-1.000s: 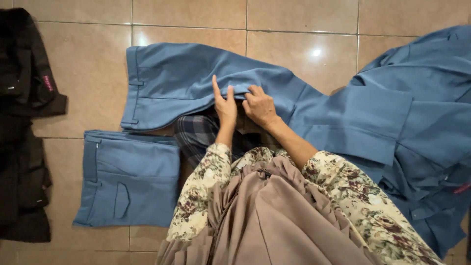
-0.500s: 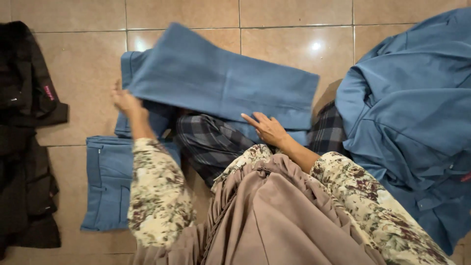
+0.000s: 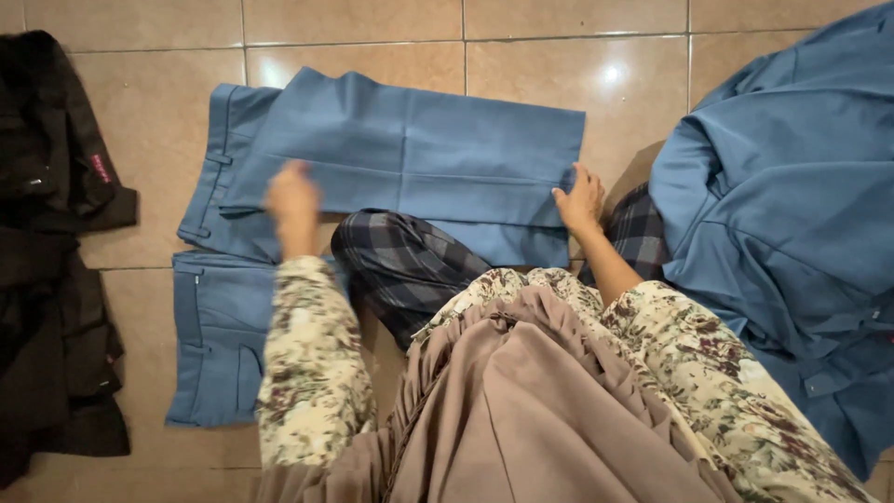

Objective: The person is folding blue pants into rectangular shapes on a tiled floor.

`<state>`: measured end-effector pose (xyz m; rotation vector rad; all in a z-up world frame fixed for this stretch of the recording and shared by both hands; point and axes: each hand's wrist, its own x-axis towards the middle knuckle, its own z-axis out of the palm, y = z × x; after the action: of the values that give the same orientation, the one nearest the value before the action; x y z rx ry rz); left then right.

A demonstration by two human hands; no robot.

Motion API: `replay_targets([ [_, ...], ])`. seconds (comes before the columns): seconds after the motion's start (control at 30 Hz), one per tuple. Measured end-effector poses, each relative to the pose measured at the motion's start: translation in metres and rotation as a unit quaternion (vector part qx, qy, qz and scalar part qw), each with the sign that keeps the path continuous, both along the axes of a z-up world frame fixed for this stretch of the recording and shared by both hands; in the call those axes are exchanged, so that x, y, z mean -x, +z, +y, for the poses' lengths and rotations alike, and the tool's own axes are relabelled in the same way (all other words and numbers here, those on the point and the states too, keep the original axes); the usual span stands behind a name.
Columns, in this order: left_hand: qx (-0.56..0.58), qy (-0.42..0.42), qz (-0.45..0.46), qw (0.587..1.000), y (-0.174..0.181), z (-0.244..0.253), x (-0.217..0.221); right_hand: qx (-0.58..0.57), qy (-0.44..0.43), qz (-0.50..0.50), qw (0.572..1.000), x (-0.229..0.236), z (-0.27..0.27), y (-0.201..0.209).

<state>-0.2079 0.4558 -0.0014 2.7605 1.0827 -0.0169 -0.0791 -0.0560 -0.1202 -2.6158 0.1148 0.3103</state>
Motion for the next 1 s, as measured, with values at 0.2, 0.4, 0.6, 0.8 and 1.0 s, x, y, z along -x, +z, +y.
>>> replay_targets([
  [0.2, 0.011, -0.255, 0.124, 0.959, -0.089, -0.132, -0.037, -0.044, -0.123, 0.128, 0.983, -0.008, -0.008, -0.052],
  [0.4, -0.087, -0.279, 0.179, 0.939, -0.138, -0.149, -0.051, -0.227, -0.170, 0.099, 0.954, -0.034, -0.002, -0.012],
  [0.6, -0.086, -0.325, 0.213, 0.917, -0.139, -0.144, -0.049, -0.561, -0.225, 0.248, 0.757, -0.087, 0.008, 0.008],
  [0.8, -0.195, -0.321, -0.081, 0.923, -0.052, -0.108, -0.031, -0.631, -0.130, 0.260, 0.719, -0.072, 0.010, 0.079],
  [1.0, -0.043, -0.262, 0.088, 0.960, -0.015, -0.093, 0.031, -0.587, -0.021, 0.328, 0.740, 0.020, 0.002, 0.132],
])
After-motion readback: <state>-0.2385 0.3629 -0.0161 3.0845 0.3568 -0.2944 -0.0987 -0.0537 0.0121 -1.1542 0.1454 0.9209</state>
